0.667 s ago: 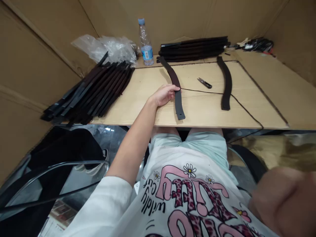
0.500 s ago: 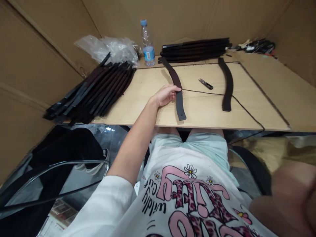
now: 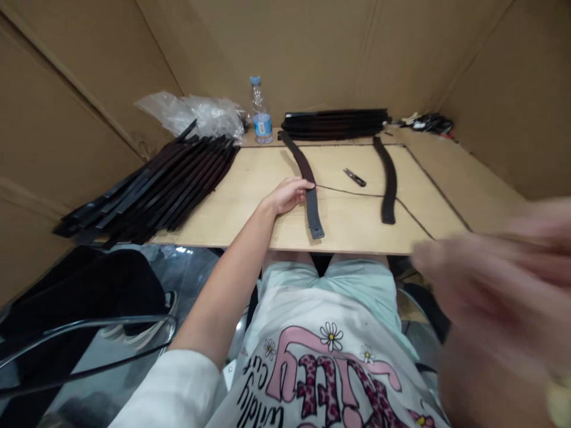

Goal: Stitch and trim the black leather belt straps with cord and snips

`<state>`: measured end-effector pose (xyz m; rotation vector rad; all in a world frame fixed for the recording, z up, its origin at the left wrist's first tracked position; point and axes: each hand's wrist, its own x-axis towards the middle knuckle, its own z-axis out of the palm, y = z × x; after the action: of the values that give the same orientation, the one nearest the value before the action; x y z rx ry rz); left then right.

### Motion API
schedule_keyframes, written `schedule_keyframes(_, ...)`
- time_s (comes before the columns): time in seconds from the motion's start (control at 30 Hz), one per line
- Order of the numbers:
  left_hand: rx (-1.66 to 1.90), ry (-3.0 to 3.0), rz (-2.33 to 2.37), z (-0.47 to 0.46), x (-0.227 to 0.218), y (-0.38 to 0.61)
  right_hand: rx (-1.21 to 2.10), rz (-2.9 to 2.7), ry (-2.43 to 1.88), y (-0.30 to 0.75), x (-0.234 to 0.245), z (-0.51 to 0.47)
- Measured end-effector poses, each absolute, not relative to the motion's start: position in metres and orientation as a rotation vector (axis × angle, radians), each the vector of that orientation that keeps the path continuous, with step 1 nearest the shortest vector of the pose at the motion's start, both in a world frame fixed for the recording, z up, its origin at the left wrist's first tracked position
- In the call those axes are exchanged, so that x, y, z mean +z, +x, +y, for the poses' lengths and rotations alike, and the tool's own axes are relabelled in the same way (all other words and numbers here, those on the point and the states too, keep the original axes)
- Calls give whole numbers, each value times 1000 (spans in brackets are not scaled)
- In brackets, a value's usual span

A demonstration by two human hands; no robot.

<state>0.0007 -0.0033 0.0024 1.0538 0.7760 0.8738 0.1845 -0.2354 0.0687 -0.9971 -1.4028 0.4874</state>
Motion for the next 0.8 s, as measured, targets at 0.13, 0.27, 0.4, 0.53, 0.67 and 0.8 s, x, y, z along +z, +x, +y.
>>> schedule_keyframes(0.13, 896, 1057, 752, -7, 5, 2, 404, -1578, -1266, 192, 53, -159)
schedule_keyframes(0.27, 909, 1066, 727, -11, 7, 4, 104, -1929, -1472, 197, 32, -103)
schedule_keyframes(0.4, 894, 1076, 724, -13, 8, 3, 83, -2170, -1497, 184, 28, -75)
schedule_keyframes(0.53, 873, 1085, 731, -14, 9, 4, 174, -2321, -1433, 175, 26, -59)
schedule_keyframes(0.67, 860, 1096, 757, -13, 10, 5, 242, -2368, -1453, 190, 29, -45)
schedule_keyframes(0.8, 834, 1104, 780, -3, 12, 7, 186, -2209, -1672, 219, 35, -28)
